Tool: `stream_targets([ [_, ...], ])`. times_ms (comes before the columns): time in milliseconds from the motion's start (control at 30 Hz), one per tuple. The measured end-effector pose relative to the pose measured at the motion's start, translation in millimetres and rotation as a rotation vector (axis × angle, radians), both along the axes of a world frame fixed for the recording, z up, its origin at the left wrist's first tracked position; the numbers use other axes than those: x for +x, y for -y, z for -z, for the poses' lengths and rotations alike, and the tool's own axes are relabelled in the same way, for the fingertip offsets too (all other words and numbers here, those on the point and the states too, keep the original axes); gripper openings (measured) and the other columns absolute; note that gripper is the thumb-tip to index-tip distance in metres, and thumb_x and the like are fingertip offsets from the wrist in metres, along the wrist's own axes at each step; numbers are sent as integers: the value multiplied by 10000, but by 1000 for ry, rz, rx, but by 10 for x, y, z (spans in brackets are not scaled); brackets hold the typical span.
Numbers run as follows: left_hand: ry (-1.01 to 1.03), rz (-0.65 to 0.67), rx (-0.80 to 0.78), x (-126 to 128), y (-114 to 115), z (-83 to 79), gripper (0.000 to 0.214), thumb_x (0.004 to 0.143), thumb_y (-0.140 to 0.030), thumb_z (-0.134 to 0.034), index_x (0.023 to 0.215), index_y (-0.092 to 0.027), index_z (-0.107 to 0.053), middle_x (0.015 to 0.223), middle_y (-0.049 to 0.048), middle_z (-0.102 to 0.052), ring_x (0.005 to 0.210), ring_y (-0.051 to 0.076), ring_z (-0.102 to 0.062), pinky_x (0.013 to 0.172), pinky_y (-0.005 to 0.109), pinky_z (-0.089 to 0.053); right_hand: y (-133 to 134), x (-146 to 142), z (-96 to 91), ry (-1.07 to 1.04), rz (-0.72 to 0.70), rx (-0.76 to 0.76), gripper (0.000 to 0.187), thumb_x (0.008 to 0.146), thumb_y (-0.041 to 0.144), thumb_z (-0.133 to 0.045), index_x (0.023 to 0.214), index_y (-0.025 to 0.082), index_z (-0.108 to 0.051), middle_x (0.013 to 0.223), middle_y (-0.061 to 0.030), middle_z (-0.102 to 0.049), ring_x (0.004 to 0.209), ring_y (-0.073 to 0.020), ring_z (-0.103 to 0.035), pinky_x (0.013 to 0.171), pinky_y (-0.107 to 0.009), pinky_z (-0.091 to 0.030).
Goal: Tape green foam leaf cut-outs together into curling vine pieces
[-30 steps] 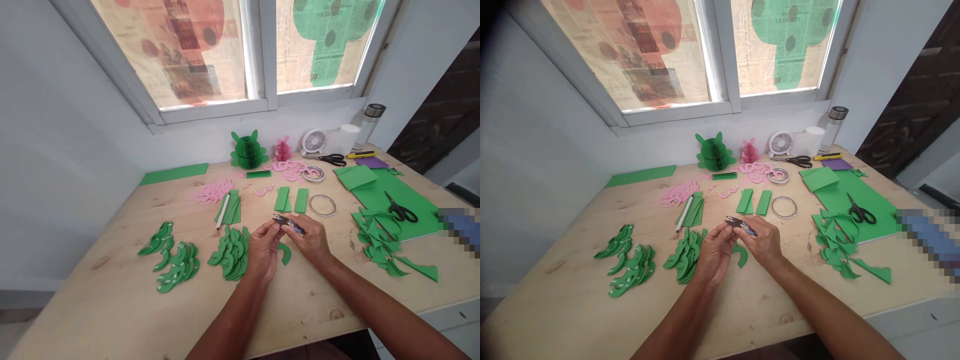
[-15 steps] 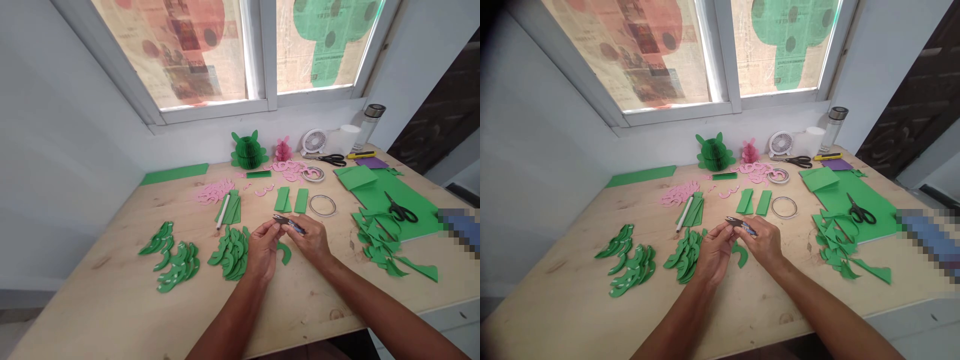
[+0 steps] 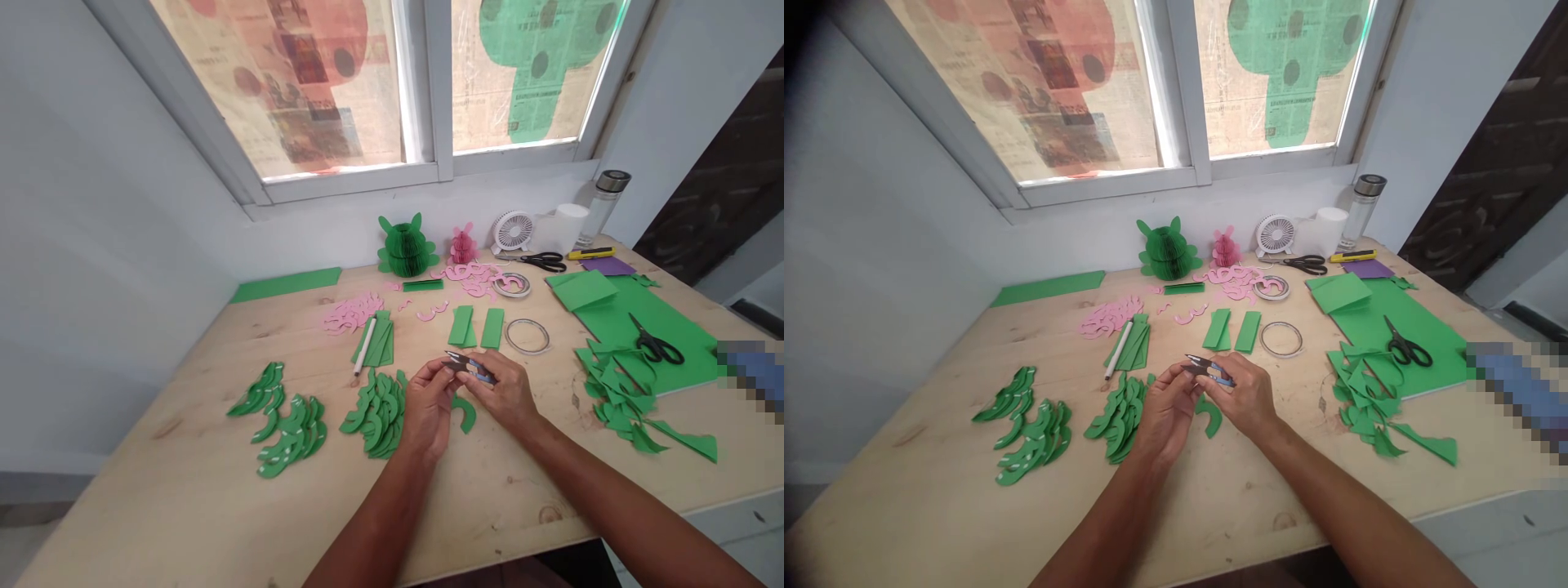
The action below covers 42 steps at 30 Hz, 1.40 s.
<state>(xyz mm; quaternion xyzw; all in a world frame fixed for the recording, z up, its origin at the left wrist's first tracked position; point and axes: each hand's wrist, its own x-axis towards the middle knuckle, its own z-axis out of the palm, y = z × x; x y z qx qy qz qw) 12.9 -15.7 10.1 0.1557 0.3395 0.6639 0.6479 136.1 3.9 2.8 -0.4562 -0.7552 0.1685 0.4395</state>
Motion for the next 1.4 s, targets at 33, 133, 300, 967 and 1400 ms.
stream_targets([
  [33,1,0,3,-1,0,1,138,588,-122,-742,700,-149,-665,782,16,-671,737,113,-606,719,243,-480,2,2,-4,1,-7,0,246,809,344,-584,973,174,-653,875,-82,-682,779,-184,-625,711,-285,-494],
  [133,-5,16,17,-3,0,-3,140,594,-136,-745,704,-154,-660,777,12,-665,734,115,-606,709,245,-481,7,6,-13,-8,-24,-4,234,810,331,-583,972,176,-649,872,-79,-679,785,-185,-623,712,-286,-491],
  [300,-17,64,47,-17,2,-27,122,626,-144,-721,725,-161,-653,792,13,-656,744,116,-604,703,240,-480,0,13,-14,-55,-70,-28,231,810,328,-581,979,183,-644,853,-69,-675,778,-178,-614,689,-281,-486],
  [967,-37,95,-30,-108,-12,-3,193,639,-191,-700,807,-171,-608,703,1,-631,667,118,-595,667,261,-468,-360,462,100,268,410,-41,329,821,441,-515,962,192,-677,801,-64,-660,731,-195,-583,617,-274,-392],
  [1400,-160,40,22,-87,-2,6,164,646,-193,-668,794,-158,-607,673,4,-627,655,114,-589,646,245,-455,-432,700,130,664,616,-148,306,787,434,-555,893,196,-715,806,-126,-642,801,-246,-540,660,-326,-340],
])
